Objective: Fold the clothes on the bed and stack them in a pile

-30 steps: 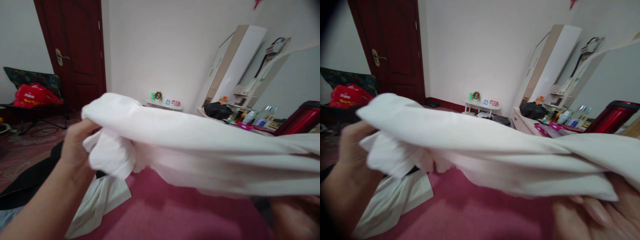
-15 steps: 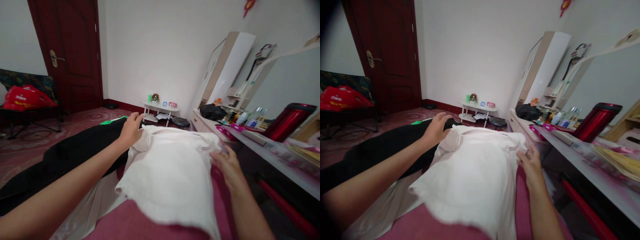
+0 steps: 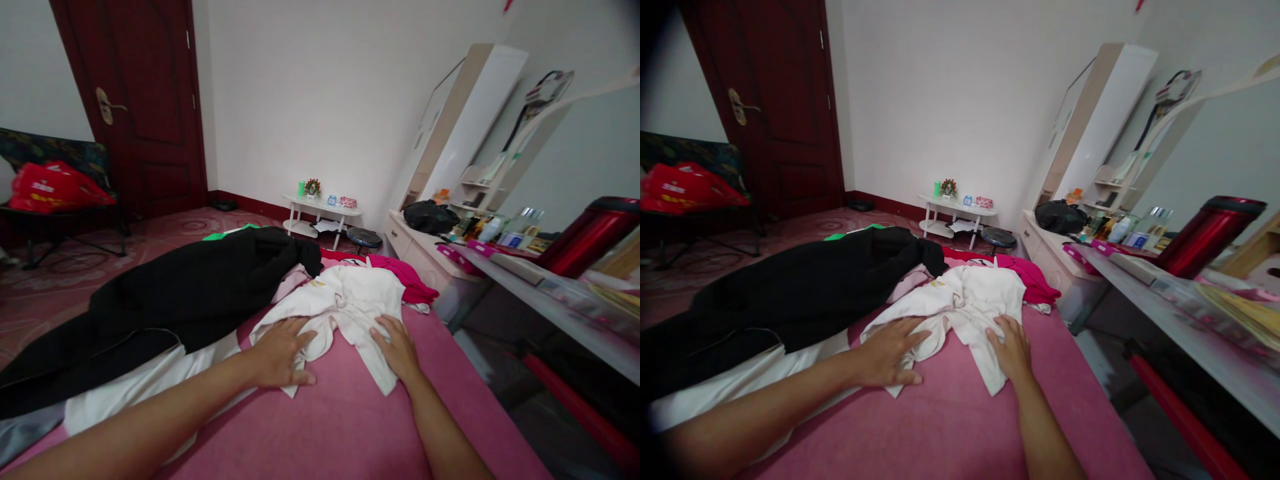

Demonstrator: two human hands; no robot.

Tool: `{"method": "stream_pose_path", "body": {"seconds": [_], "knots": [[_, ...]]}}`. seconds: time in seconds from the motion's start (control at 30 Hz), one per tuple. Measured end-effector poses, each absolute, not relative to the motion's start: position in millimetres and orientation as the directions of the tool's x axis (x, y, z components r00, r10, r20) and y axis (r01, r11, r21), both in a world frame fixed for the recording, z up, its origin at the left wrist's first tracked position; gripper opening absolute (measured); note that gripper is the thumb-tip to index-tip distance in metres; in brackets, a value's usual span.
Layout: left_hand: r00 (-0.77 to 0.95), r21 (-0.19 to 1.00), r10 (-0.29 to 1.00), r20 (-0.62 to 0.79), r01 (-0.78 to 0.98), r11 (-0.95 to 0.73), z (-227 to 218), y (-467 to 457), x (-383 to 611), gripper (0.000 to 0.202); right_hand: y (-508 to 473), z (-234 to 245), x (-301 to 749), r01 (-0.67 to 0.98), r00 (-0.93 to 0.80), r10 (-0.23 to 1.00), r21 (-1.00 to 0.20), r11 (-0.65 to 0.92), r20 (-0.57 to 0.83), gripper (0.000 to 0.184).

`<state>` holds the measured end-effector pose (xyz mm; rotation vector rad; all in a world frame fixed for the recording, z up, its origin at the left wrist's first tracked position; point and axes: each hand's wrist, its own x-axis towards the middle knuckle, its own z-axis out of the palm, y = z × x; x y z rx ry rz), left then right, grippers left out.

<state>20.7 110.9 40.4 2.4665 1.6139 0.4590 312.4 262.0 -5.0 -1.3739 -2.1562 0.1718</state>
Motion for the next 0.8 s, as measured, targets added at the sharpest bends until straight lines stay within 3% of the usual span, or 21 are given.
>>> {"method": "stream_pose_path", "body": {"seconds": [0.1, 0.2, 0.3, 0.37, 0.47, 0.53, 0.63, 0.7, 0.8], "knots": [[0.319, 0.315, 0.924, 0.211, 0.873, -0.373, 46.0, 106.7, 26.3, 0.056, 253.6, -0.1, 311.7, 0.685, -0.412, 0.822, -0.462, 0.564, 0.392, 0.042], [0.222, 0.353, 0.943, 0.249, 0.886, -0.302, 43.1, 108.8, 32.6, 0.029, 238.4, 3.3, 304.8, 0.625, -0.565, 0.746, -0.408, 0.666, 0.353, 0.046], [0.187, 0.386, 0.936, 0.297, 0.873, -0.297, 37.4, 116.3, 36.1, 0.025, 226.4, 6.2, 295.1, 0.604, -0.564, 0.737, -0.423, 0.676, 0.373, 0.032], [0.174, 0.429, 0.93, 0.324, 0.849, -0.308, 40.1, 120.7, 35.0, 0.026, 222.1, 11.1, 289.6, 0.597, -0.517, 0.758, -0.467, 0.652, 0.397, 0.032], [0.166, 0.561, 0.919, 0.357, 0.749, -0.353, 64.5, 117.9, 27.5, 0.024, 212.7, 30.5, 287.4, 0.553, -0.369, 0.843, -0.637, 0.538, 0.392, 0.023], [0.188, 0.67, 0.92, 0.344, 0.637, -0.381, 94.6, 104.7, 19.4, 0.021, 196.2, 54.6, 294.2, 0.403, -0.248, 0.912, -0.821, 0.404, 0.327, 0.018], [0.369, 0.815, 0.904, 0.216, 0.442, -0.376, 147.2, 65.4, 7.2, 0.026, 149.8, 103.0, 319.4, 0.164, -0.311, 0.946, -0.976, 0.143, 0.086, 0.034], [0.6, 0.889, 0.8, 0.002, 0.365, -0.276, 174.6, 34.4, 3.2, 0.031, 112.9, 135.3, 339.6, 0.204, -0.537, 0.839, -0.979, 0.031, -0.086, 0.04], [0.818, 0.913, 0.487, -0.306, 0.397, -0.093, 185.2, 3.1, 5.9, 0.036, 77.7, 166.9, 352.7, 0.385, -0.757, 0.583, -0.923, 0.029, -0.297, 0.035]]}}
